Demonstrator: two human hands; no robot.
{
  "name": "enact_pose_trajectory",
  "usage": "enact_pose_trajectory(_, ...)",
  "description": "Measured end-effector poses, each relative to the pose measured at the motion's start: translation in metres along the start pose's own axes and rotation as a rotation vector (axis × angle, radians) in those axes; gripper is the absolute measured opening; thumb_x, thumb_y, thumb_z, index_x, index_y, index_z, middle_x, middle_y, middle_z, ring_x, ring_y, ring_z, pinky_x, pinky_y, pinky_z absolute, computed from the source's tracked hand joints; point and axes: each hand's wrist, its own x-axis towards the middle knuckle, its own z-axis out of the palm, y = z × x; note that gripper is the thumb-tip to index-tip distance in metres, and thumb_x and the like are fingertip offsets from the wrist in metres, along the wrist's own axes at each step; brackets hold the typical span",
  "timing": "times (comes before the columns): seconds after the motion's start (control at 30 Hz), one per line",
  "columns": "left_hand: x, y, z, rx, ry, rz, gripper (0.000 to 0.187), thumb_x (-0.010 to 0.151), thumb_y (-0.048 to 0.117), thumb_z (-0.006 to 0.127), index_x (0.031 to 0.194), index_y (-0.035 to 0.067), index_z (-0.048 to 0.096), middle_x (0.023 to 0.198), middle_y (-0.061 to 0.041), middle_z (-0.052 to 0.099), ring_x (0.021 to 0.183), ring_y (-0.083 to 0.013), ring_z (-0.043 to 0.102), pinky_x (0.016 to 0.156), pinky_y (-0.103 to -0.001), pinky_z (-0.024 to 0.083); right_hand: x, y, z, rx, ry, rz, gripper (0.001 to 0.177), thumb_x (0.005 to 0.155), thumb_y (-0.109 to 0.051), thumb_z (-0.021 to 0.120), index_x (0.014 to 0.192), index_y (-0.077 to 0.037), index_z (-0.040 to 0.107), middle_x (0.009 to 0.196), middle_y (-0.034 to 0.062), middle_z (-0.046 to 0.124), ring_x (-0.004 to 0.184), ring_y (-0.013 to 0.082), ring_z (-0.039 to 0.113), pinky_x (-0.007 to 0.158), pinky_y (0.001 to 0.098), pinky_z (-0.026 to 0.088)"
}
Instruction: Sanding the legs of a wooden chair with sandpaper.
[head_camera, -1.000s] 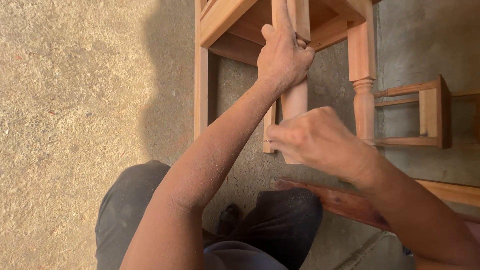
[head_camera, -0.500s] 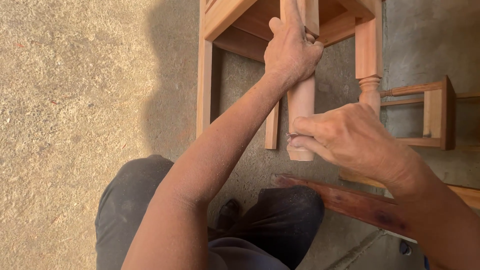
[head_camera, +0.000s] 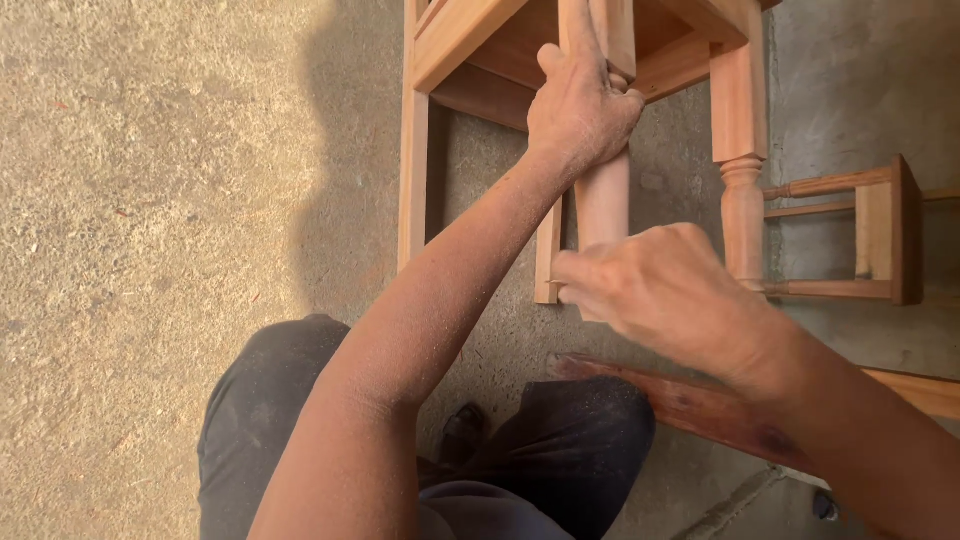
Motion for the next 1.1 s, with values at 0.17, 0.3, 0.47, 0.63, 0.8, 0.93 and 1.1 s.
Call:
enact_pose_trajectory(0.17, -0.004, 0.001, -0.001, -0.007, -0.023, 0.014, 0.085, 0.077, 0.020, 0.073, 0.143, 0.019, 0.019, 0.115, -0.016, 0.051, 0.085, -0.0328, 0.073, 0.083, -0.046, 0.060, -0.007, 0.001, -0.006, 0.051, 0.006, 0.108, 0.022, 0.084, -0.027, 0.077, 0.079, -0.009, 0.064, 0.060, 0.0085, 0.066, 0.051, 0.0259, 0.069, 0.047, 0.0415, 0.052)
enact_pose_trajectory(0.3, 0.007, -0.012, 0.013, -0.058, -0.010, 0.050, 0.096, 0.077, 0.017, 0.071, 0.154, 0.016, 0.015, 0.105, -0.007, 0.065, 0.091, -0.0276, 0.073, 0.084, -0.045, 0.059, -0.007, 0.000, 0.003, -0.108, -0.024, 0.002, 0.014, 0.086, -0.018, 0.074, 0.084, -0.008, 0.064, 0.060, 0.0078, 0.066, 0.054, 0.0274, 0.070, 0.047, 0.0410, 0.054)
enact_pose_trajectory(0.47, -0.004, 0.007, -0.005, 0.035, -0.027, 0.002, 0.076, 0.080, 0.022, 0.072, 0.139, 0.014, 0.026, 0.116, -0.016, 0.049, 0.083, -0.0293, 0.072, 0.078, -0.043, 0.062, -0.013, 0.001, -0.001, 0.054, 0.034, 0.080, 0.016, 0.085, -0.024, 0.075, 0.087, -0.011, 0.067, 0.066, 0.0051, 0.070, 0.053, 0.0220, 0.070, 0.049, 0.0388, 0.053)
enact_pose_trajectory(0.63, -0.002, -0.005, 0.001, -0.011, -0.010, 0.009, 0.085, 0.076, 0.020, 0.072, 0.145, 0.012, 0.023, 0.110, -0.011, 0.056, 0.085, -0.0262, 0.073, 0.080, -0.043, 0.061, -0.010, 0.003, 0.003, -0.137, -0.124, 0.026, 0.014, 0.093, -0.018, 0.071, 0.084, -0.010, 0.064, 0.061, 0.0047, 0.068, 0.052, 0.0175, 0.068, 0.047, 0.0356, 0.054)
enact_pose_trajectory(0.8, -0.004, 0.005, -0.007, -0.001, 0.008, 0.011, 0.101, 0.077, 0.021, 0.073, 0.154, 0.019, 0.008, 0.113, -0.017, 0.053, 0.082, -0.0328, 0.072, 0.081, -0.044, 0.061, -0.011, 0.010, 0.007, -0.017, 0.025, 0.178, 0.024, 0.092, -0.032, 0.073, 0.084, -0.010, 0.068, 0.055, 0.0029, 0.065, 0.046, 0.0171, 0.065, 0.041, 0.0338, 0.051)
enact_pose_trajectory(0.93, 0.006, -0.011, 0.009, -0.013, 0.027, 0.025, 0.105, 0.073, 0.020, 0.074, 0.154, 0.020, 0.006, 0.110, -0.016, 0.056, 0.086, -0.0320, 0.072, 0.081, -0.046, 0.060, -0.011, 0.012, 0.006, -0.014, 0.147, -0.046, 0.023, 0.089, -0.030, 0.073, 0.083, -0.008, 0.066, 0.059, 0.0010, 0.064, 0.052, 0.0166, 0.065, 0.046, 0.0330, 0.051)
enact_pose_trajectory(1.1, 0.003, -0.004, 0.004, 0.020, 0.033, 0.018, 0.116, 0.076, 0.023, 0.077, 0.158, 0.026, -0.005, 0.116, -0.018, 0.052, 0.088, -0.0353, 0.072, 0.085, -0.048, 0.060, -0.045, 0.043, -0.022, -0.035, 0.105, 0.314, 0.030, 0.086, -0.037, 0.080, 0.079, -0.009, 0.073, 0.050, 0.0044, 0.063, 0.041, 0.0161, 0.059, 0.040, 0.0351, 0.048)
